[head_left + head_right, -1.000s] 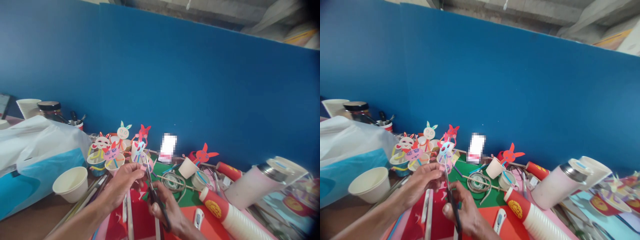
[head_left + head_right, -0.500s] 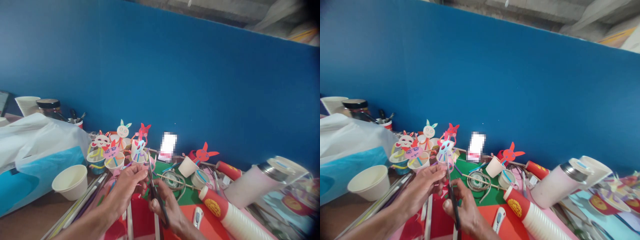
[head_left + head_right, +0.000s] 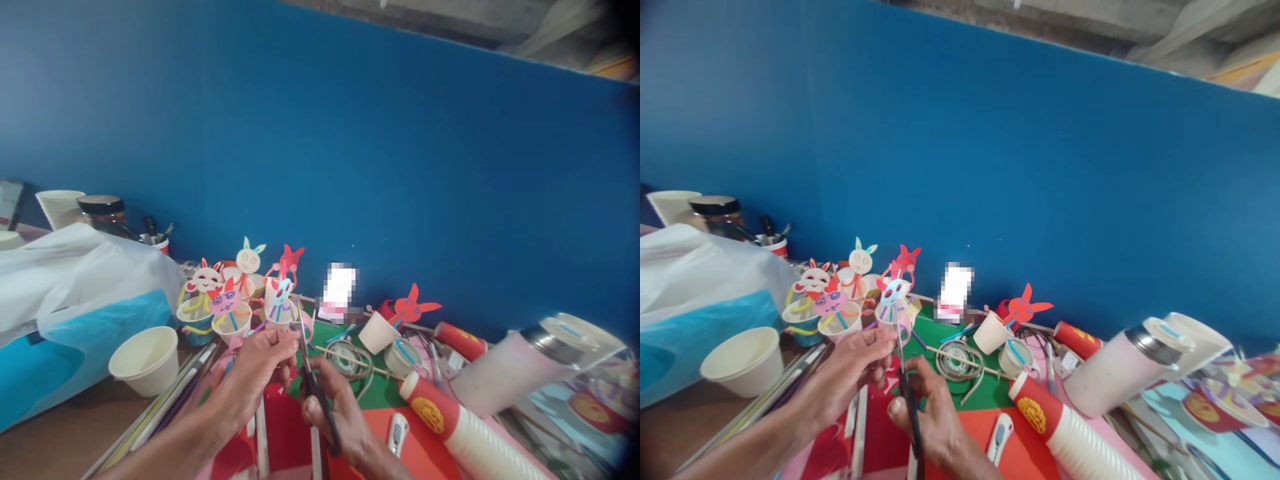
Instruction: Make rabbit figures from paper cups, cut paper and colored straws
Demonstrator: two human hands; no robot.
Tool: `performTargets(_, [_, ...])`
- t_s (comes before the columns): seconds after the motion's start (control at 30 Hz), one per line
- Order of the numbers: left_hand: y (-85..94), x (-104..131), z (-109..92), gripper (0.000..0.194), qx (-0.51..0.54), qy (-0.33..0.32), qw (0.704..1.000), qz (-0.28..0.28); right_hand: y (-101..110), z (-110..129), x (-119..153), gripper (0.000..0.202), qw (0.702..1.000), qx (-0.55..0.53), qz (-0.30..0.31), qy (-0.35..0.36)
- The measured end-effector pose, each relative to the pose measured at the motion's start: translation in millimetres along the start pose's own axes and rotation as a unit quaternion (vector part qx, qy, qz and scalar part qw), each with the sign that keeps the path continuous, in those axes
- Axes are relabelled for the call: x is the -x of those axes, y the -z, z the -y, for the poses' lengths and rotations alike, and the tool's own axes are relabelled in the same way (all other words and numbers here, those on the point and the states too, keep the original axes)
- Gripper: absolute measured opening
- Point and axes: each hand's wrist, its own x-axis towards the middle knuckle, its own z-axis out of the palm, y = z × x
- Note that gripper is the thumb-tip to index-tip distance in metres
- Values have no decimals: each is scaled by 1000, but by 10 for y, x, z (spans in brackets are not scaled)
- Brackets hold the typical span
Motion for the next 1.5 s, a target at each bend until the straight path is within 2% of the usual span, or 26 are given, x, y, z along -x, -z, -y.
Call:
performTargets(0.23, [-2, 3, -35, 17, 3, 5, 1000, 6, 9, -80, 21, 41, 1000, -8, 1, -10])
performTargets(0.63, [34, -11, -115, 13, -49, -5, 999, 23, 62, -157, 45, 43, 999, -25, 14, -38])
performTargets(0.93, [52, -26, -83, 8, -61, -14, 998, 26, 69, -180, 46, 49, 997, -51, 10, -51])
performTargets(1.5, [147, -57, -130, 11, -103, -12, 993, 47, 95, -142, 35, 43, 996, -62, 20, -53])
